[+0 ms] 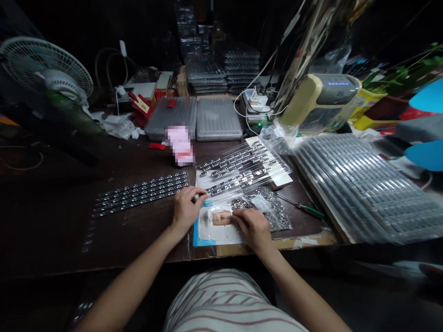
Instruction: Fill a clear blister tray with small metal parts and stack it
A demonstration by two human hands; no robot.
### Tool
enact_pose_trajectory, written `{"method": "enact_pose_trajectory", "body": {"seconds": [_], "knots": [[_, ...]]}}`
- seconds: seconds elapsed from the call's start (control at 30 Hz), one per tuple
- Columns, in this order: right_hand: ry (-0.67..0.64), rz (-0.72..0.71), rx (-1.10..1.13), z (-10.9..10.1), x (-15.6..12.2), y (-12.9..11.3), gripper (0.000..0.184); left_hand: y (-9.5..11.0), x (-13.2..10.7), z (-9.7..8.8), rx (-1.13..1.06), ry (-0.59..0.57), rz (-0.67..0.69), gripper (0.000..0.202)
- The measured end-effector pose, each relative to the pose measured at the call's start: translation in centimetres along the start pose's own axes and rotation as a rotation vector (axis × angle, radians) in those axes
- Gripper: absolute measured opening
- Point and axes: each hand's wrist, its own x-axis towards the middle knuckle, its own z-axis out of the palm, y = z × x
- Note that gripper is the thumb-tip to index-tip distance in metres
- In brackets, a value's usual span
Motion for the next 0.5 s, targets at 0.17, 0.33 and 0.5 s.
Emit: {"method": "enact_pose_trajectory", "body": {"seconds": [0.17, 0.33, 0.5], "knots": [[-0.047, -0.013, 0.002, 1.3, 0.8, -2.0, 0.013, -4.8, 2.0, -2.8, 0.344, 0.078, -0.100, 0.008], [-0.068, -0.010, -0.024, 1.9, 0.9, -2.0, 0.014, -6.2, 1.1, -3.1, 0.408, 0.092, -0.109, 0.011], [-0.083, -0.029, -0.068, 2.2, 0.9, -2.0, 0.013, -4.9, 1.2, -3.0, 0.412, 0.091, -0.059, 0.012]]}}
